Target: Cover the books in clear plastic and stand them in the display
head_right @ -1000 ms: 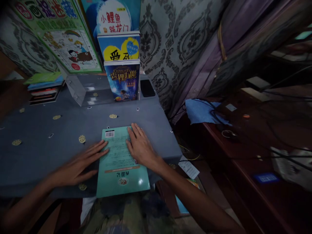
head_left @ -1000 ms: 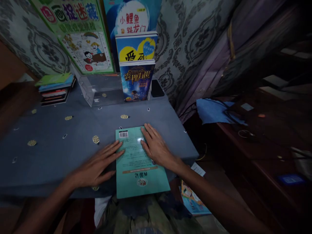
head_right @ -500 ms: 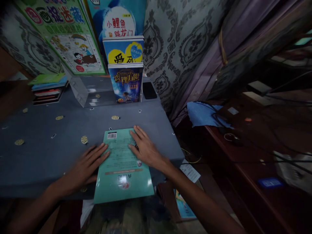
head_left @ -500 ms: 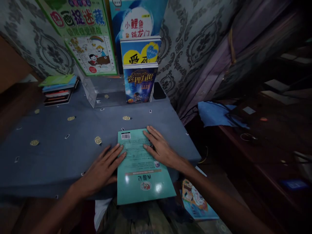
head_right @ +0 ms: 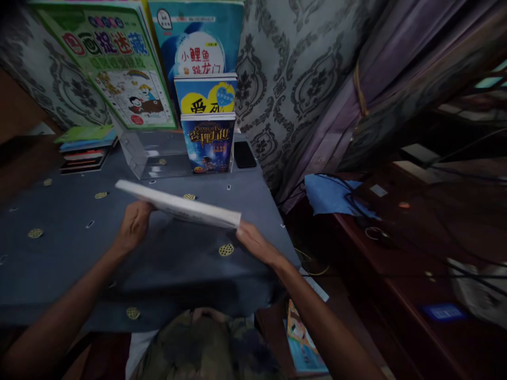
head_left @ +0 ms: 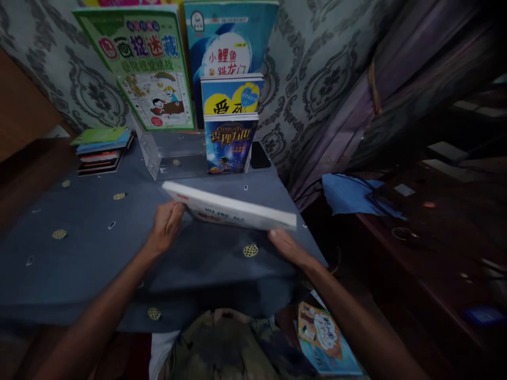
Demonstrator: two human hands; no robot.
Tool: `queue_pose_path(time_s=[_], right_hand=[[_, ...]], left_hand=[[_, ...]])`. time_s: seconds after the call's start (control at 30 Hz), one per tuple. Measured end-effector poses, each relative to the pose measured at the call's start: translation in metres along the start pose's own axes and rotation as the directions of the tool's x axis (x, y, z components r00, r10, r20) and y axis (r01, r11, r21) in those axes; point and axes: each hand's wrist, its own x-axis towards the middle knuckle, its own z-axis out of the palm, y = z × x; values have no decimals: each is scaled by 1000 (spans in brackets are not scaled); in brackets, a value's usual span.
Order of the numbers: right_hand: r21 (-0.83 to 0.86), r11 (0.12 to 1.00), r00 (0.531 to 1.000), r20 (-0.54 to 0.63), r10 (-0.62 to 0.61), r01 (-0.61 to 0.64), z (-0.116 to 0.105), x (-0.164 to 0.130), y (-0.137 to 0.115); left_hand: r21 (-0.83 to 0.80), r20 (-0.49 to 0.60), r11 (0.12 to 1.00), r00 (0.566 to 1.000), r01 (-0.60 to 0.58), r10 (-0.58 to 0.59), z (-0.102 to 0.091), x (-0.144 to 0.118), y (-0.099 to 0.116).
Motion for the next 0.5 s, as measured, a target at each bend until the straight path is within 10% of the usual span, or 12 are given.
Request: queue_pose_path(time_s=[0.33, 0.5], right_hand=[[36, 999, 979, -202, 3, 4, 14, 23, -1], [192, 978, 964, -233, 124, -79, 13, 23, -1]], left_hand=[[-353, -190, 935, 977, 22, -95, 33, 40, -6], [-373, -90, 916, 977, 149, -196, 35, 43, -23]])
